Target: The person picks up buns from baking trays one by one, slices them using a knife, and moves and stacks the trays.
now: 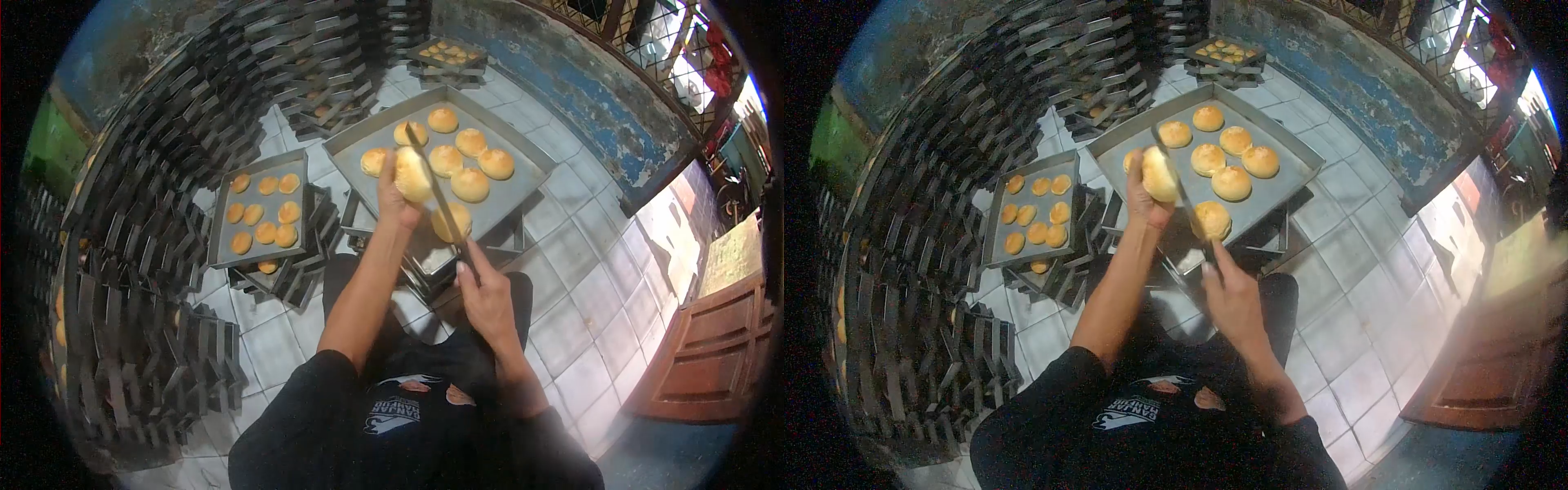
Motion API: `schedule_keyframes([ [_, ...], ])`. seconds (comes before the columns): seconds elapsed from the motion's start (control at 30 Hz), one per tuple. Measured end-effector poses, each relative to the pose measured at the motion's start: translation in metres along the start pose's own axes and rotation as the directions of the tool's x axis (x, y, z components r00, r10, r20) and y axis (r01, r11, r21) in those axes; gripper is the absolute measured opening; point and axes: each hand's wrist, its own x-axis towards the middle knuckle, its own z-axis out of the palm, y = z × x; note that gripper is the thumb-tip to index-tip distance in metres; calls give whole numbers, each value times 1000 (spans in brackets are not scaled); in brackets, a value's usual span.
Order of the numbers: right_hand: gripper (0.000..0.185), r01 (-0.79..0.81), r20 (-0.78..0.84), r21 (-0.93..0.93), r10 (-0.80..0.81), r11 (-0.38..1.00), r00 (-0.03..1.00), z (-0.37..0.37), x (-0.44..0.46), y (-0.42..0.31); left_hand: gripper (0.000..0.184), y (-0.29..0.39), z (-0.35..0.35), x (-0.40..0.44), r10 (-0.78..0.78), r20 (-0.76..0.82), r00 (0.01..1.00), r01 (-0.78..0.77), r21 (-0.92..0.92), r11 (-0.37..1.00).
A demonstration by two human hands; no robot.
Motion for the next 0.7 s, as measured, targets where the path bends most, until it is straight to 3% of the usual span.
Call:
schedule_keyframes([
  [0.07,47,-16,49,28,15,999,999,-1,-14,6,29,10,-1,5,32,12,999,-31,-10,999],
  [0.17,48,-94,42,58,92,994,995,-7,1,-6,37,-11,-8,-10,-20,128,992,-10,228,974],
  [0.33,48,-64,85,47,60,997,995,-15,15,-11,35,-1,-11,-4,-39,170,985,12,156,988],
  [0.47,48,-193,116,132,178,972,977,-6,-8,1,33,9,-4,-12,-3,117,993,-22,215,976],
  [0.53,47,-121,97,111,110,986,989,-9,14,-8,30,-17,7,-36,-40,134,990,-11,356,934],
  [0.6,47,-145,72,129,136,981,988,-9,23,-8,28,-24,7,-37,-74,155,985,14,353,936],
  [0.67,48,-108,129,64,99,992,987,-13,26,-7,24,-11,-1,-20,-1,179,984,-51,283,958],
  [0.7,49,-72,135,44,65,996,989,-15,15,-8,22,1,3,-17,30,115,993,-62,285,956],
])
